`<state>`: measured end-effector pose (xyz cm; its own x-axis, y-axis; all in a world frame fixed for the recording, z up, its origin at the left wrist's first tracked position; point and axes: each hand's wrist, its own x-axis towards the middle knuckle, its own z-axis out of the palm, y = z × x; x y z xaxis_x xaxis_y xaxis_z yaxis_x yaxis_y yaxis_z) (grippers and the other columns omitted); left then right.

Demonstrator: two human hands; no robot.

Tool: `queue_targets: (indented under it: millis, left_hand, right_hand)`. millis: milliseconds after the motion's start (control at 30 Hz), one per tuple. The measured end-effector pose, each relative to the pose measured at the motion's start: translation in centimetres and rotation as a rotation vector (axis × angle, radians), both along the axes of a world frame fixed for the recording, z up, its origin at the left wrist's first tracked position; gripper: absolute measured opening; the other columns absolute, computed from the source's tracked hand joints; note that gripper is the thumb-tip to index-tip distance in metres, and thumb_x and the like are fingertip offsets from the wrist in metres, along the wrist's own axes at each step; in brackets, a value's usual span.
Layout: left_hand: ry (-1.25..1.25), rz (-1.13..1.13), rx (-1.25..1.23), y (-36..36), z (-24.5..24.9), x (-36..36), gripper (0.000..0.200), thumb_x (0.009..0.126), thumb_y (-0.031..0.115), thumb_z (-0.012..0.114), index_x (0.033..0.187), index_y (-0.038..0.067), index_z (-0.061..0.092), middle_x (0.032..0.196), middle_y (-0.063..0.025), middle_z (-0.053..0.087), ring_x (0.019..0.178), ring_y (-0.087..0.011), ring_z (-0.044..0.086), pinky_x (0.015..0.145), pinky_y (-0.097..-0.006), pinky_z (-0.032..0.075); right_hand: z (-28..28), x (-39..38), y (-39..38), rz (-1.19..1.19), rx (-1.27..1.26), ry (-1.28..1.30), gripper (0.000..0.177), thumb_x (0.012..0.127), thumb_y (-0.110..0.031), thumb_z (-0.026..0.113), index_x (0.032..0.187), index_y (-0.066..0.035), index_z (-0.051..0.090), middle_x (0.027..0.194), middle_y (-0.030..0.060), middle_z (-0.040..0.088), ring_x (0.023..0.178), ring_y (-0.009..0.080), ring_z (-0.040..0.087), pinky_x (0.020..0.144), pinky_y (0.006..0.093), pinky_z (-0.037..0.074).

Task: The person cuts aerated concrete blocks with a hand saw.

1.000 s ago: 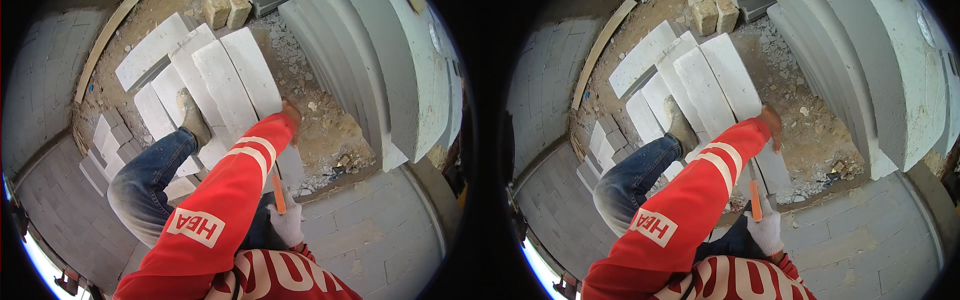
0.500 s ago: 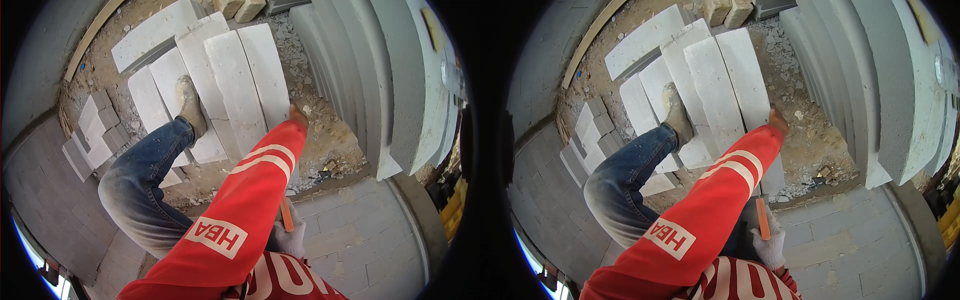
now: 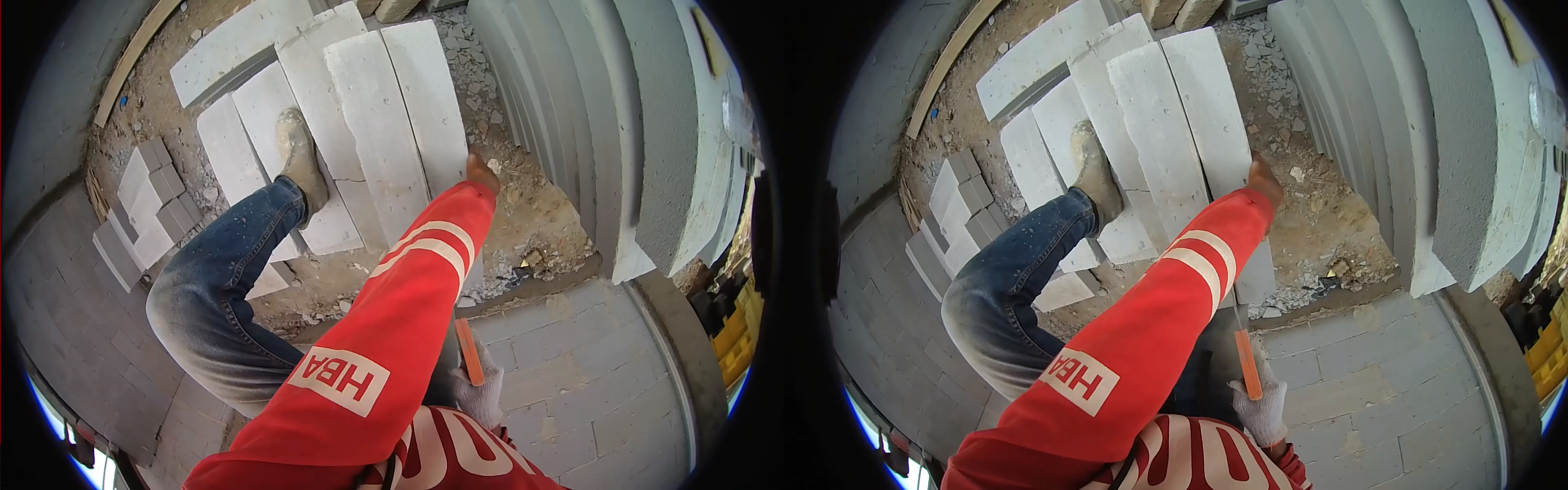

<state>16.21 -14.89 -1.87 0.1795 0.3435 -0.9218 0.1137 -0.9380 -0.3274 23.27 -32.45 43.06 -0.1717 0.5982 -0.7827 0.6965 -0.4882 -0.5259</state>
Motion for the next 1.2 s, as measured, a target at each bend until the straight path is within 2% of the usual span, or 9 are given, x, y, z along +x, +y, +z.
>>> queue_targets:
  millis: [133,267,367,500,700,833,967,1100,1200]
  left_hand:
    - [-0.223,0.883,0.363,-2.2,-7.9,3.7,0.072,0.107,0.062,0.037,0.158,0.012,0.049,0.158,-0.0057,0.053,0.143,-0.0304,0.048,0.12,-0.0455,0.031]
    - [-0.111,0.357,-0.249,4.9,15.0,-5.2,0.054,0.116,0.031,0.028,0.159,0.001,0.04,0.16,-0.01,0.047,0.149,-0.0231,0.038,0.126,-0.0304,0.023]
    - [-0.442,0.859,-0.278,3.0,0.4,-4.0,0.09,0.072,0.076,0.078,0.144,0.024,0.068,0.15,-0.0037,0.062,0.143,-0.0297,0.05,0.116,-0.0599,0.032]
    - [-0.424,0.861,-0.473,7.0,17.7,-8.0,0.102,0.059,0.08,0.083,0.144,0.026,0.067,0.148,-0.0016,0.064,0.141,-0.0302,0.054,0.116,-0.0572,0.032]
    - [-0.352,0.869,-0.4,6.6,16.2,-7.3,0.104,0.059,0.08,0.083,0.146,0.025,0.066,0.149,-0.0015,0.063,0.141,-0.0293,0.054,0.119,-0.0531,0.031]
    - [-0.351,0.835,-0.351,6.1,16.5,-8.0,0.103,0.059,0.08,0.083,0.145,0.024,0.067,0.149,-0.0019,0.064,0.141,-0.0287,0.054,0.119,-0.0509,0.031]
    - [-0.364,0.857,-0.384,5.4,14.1,-7.4,0.103,0.06,0.08,0.083,0.144,0.024,0.067,0.148,-0.0022,0.064,0.141,-0.0281,0.055,0.12,-0.0488,0.031]
    - [-0.353,0.877,-0.387,5.0,11.8,-6.5,0.102,0.06,0.08,0.082,0.143,0.023,0.068,0.148,-0.0026,0.065,0.141,-0.0275,0.055,0.12,-0.0466,0.031]
    - [-0.362,0.902,-0.434,4.5,10.1,-6.6,0.102,0.06,0.081,0.082,0.143,0.023,0.068,0.147,-0.0028,0.065,0.141,-0.027,0.055,0.12,-0.045,0.031]
  right_hand:
    - [-10.5,-5.0,4.6,0.281,0.404,0.149,0.042,0.086,-0.016,0.08,0.121,0.002,0.066,0.097,0.0225,0.073,0.074,0.0391,0.07,0.068,0.0423,0.054]
    - [-10.9,-5.9,5.0,0.139,0.355,0.173,0.035,0.087,-0.017,0.077,0.115,0.002,0.065,0.088,0.0233,0.071,0.074,0.0395,0.069,0.066,0.0459,0.052]
    - [-4.6,-3.3,0.4,0.036,0.257,0.043,0.063,0.078,-0.005,0.079,0.138,-0.001,0.061,0.117,0.0236,0.073,0.083,0.0377,0.073,0.071,0.04,0.057]
    - [-2.2,-2.4,1.3,0.018,0.064,0.051,0.075,0.074,-0.001,0.079,0.146,-0.002,0.056,0.126,0.0236,0.071,0.086,0.0371,0.074,0.073,0.0379,0.059]
    - [-14.6,-5.4,4.0,0.123,0.234,0.221,0.039,0.087,-0.009,0.074,0.122,0.005,0.065,0.084,0.0227,0.073,0.07,0.041,0.07,0.063,0.0414,0.053]
    - [-2.9,-1.2,-1.2,0.008,0.157,0.132,0.076,0.078,0.002,0.076,0.151,-0.003,0.052,0.138,0.021,0.068,0.116,0.0336,0.073,0.089,0.0362,0.061]
    - [-2.1,-0.3,0.4,0.056,0.037,0.138,0.076,0.078,0.001,0.078,0.15,-0.004,0.053,0.143,0.0202,0.065,0.118,0.0343,0.072,0.089,0.0358,0.06]
    - [-15.1,-4.8,3.5,0.234,0.999,0.295,0.053,0.086,-0.003,0.072,0.138,0.001,0.061,0.117,0.0232,0.073,0.086,0.0366,0.074,0.07,0.04,0.057]
    - [-10.5,-4.4,3.0,0.163,0.161,0.113,0.047,0.088,-0.002,0.071,0.134,0.002,0.063,0.117,0.0227,0.072,0.089,0.036,0.073,0.074,0.0403,0.057]
